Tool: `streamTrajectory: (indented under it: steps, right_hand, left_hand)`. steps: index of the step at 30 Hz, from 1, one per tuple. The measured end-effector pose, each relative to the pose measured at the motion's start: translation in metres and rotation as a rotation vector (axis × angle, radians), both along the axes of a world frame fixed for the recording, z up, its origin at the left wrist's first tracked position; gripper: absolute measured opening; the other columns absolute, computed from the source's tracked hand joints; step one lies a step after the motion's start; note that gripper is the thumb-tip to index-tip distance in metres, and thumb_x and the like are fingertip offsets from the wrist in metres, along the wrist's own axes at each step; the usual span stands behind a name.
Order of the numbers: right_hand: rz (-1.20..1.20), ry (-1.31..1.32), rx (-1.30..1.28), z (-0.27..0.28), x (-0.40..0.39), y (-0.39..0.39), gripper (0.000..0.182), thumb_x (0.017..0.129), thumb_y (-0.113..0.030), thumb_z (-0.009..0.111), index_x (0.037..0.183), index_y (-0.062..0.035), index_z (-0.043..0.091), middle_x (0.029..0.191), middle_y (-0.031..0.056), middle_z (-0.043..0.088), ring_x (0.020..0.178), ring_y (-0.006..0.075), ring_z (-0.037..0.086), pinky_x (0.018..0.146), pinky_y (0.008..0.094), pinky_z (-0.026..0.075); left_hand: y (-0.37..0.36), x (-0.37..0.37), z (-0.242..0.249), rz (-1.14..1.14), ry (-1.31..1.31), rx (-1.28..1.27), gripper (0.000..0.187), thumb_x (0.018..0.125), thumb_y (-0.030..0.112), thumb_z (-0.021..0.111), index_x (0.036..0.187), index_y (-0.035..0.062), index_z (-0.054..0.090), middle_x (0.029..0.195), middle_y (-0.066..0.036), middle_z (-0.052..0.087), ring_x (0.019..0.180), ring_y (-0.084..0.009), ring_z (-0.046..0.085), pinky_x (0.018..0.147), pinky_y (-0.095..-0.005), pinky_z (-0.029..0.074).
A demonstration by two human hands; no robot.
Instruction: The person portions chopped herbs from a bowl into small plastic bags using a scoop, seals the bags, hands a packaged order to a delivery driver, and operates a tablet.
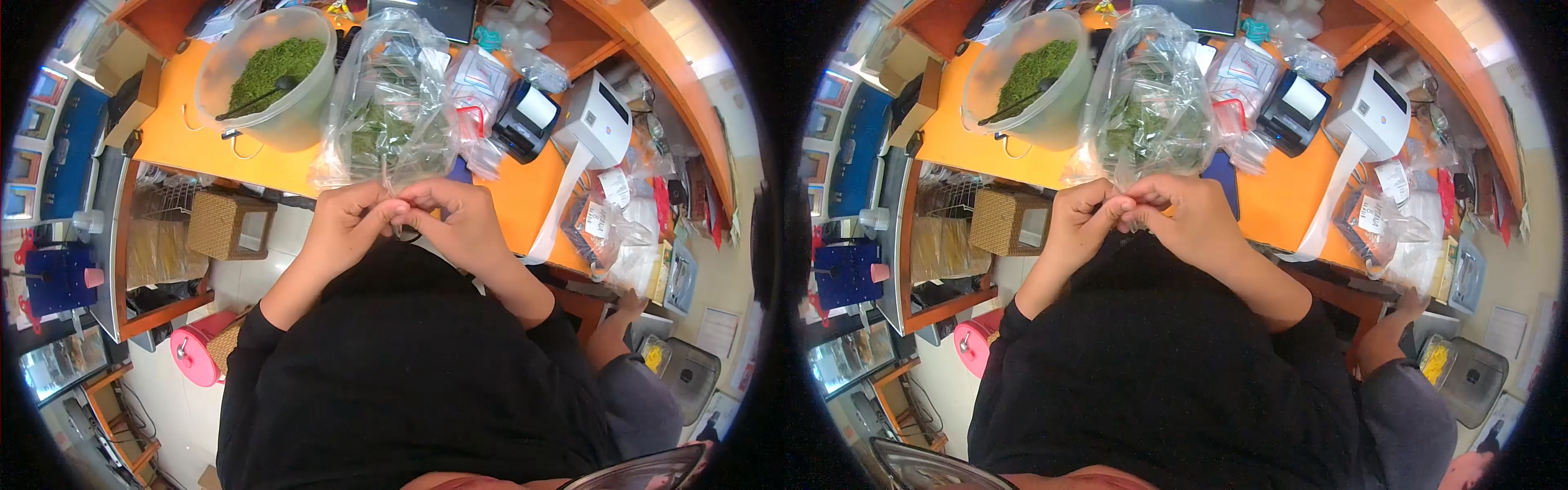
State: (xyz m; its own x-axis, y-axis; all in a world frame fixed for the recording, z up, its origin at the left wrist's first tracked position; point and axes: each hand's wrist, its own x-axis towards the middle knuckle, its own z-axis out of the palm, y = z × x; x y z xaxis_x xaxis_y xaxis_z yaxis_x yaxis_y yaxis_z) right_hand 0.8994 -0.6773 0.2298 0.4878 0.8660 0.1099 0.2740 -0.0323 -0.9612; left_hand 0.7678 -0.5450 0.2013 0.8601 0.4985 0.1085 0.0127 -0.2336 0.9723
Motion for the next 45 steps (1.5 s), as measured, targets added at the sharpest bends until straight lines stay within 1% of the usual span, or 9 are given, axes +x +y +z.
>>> streamTrajectory:
  steps: [10,13,16,19,29,31,35,39,45]
  right_hand:
    - [-0.257,-0.502,0.072,-0.002,-0.027,0.05,0.014,0.077,-0.01,0.07,0.09,-0.0072,0.066,0.078,0.0081,0.067,0.07,0.0238,0.068,0.061,0.0347,0.053]
    - [0.042,-0.793,0.296,0.008,-0.026,0.065,0.018,0.072,-0.009,0.07,0.088,-0.0095,0.064,0.085,0.0053,0.064,0.071,0.0248,0.065,0.061,0.0367,0.052]
    - [0.417,-0.886,0.044,0.041,-0.049,0.078,0.02,0.07,-0.011,0.07,0.088,-0.0106,0.064,0.092,0.0033,0.061,0.073,0.0255,0.064,0.062,0.0365,0.052]
    - [0.416,-0.824,0.224,0.053,-0.061,0.101,0.015,0.076,-0.019,0.071,0.089,-0.0145,0.065,0.09,0.0016,0.058,0.069,0.0228,0.062,0.057,0.0333,0.05]
    - [0.315,-0.468,0.397,0.059,-0.07,0.214,0.022,0.078,-0.002,0.064,0.099,-0.0092,0.067,0.086,0.0074,0.061,0.078,0.0229,0.065,0.064,0.0313,0.051]
    - [0.127,-0.566,0.079,0.065,-0.048,0.246,0.024,0.079,0.001,0.06,0.1,-0.0088,0.066,0.091,0.0097,0.061,0.084,0.0267,0.066,0.07,0.0326,0.051]
    - [0.384,-0.866,-0.035,-0.019,0.004,0.3,0.02,0.083,-0.002,0.06,0.101,-0.0085,0.064,0.095,0.0108,0.061,0.084,0.0318,0.065,0.075,0.0379,0.051]
    - [0.274,-0.676,-0.339,-0.013,-0.004,0.322,0.015,0.087,-0.011,0.059,0.102,-0.0076,0.061,0.102,0.0159,0.063,0.095,0.0356,0.063,0.082,0.0415,0.049]
    - [-0.141,-0.499,-0.297,-0.004,-0.035,0.313,0.014,0.092,-0.013,0.053,0.099,-0.0011,0.057,0.09,0.0209,0.065,0.085,0.0434,0.062,0.078,0.0463,0.05]
  left_hand:
    - [0.04,-0.032,0.027,-0.059,0.104,0.171,0.026,0.093,0.013,0.064,0.071,0.0013,0.059,0.057,0.0,0.055,0.052,-0.0047,0.053,0.047,-0.0223,0.039]
    - [0.074,-0.051,0.053,-0.131,0.242,0.171,0.027,0.091,0.014,0.066,0.068,0.0017,0.06,0.053,0.001,0.052,0.048,-0.0032,0.049,0.043,-0.0221,0.034]
    - [0.113,-0.064,0.094,-0.308,0.42,0.086,0.024,0.091,0.018,0.065,0.076,0.0009,0.061,0.061,-0.001,0.053,0.055,-0.0055,0.05,0.048,-0.0236,0.036]
    - [0.137,-0.077,0.111,-0.386,0.243,-0.011,0.034,0.095,0.03,0.059,0.108,-0.0016,0.059,0.095,-0.011,0.06,0.086,-0.0153,0.058,0.072,-0.0287,0.047]
    - [0.213,-0.134,0.062,-0.446,-0.034,-0.401,0.07,0.095,0.05,0.047,0.136,-0.0062,0.036,0.109,-0.016,0.054,0.105,-0.0236,0.053,0.09,-0.0361,0.041]
    - [0.23,-0.141,0.06,-0.426,-0.129,-0.425,0.077,0.096,0.054,0.045,0.141,-0.0071,0.031,0.112,-0.017,0.052,0.109,-0.0253,0.052,0.094,-0.0376,0.04]
    - [0.272,-0.145,0.052,-0.313,-0.376,-0.336,0.08,0.094,0.055,0.044,0.145,-0.0048,0.029,0.112,-0.013,0.051,0.104,-0.0219,0.052,0.092,-0.0359,0.042]
    - [0.296,-0.143,0.056,-0.055,-0.386,-0.251,0.086,0.091,0.059,0.045,0.146,-0.0039,0.028,0.119,-0.013,0.048,0.104,-0.0204,0.051,0.096,-0.035,0.039]
    - [0.339,-0.134,0.053,0.004,-0.486,-0.194,0.08,0.091,0.043,0.061,0.149,-0.0005,0.025,0.138,-0.022,0.044,0.123,-0.0287,0.049,0.108,-0.0407,0.034]
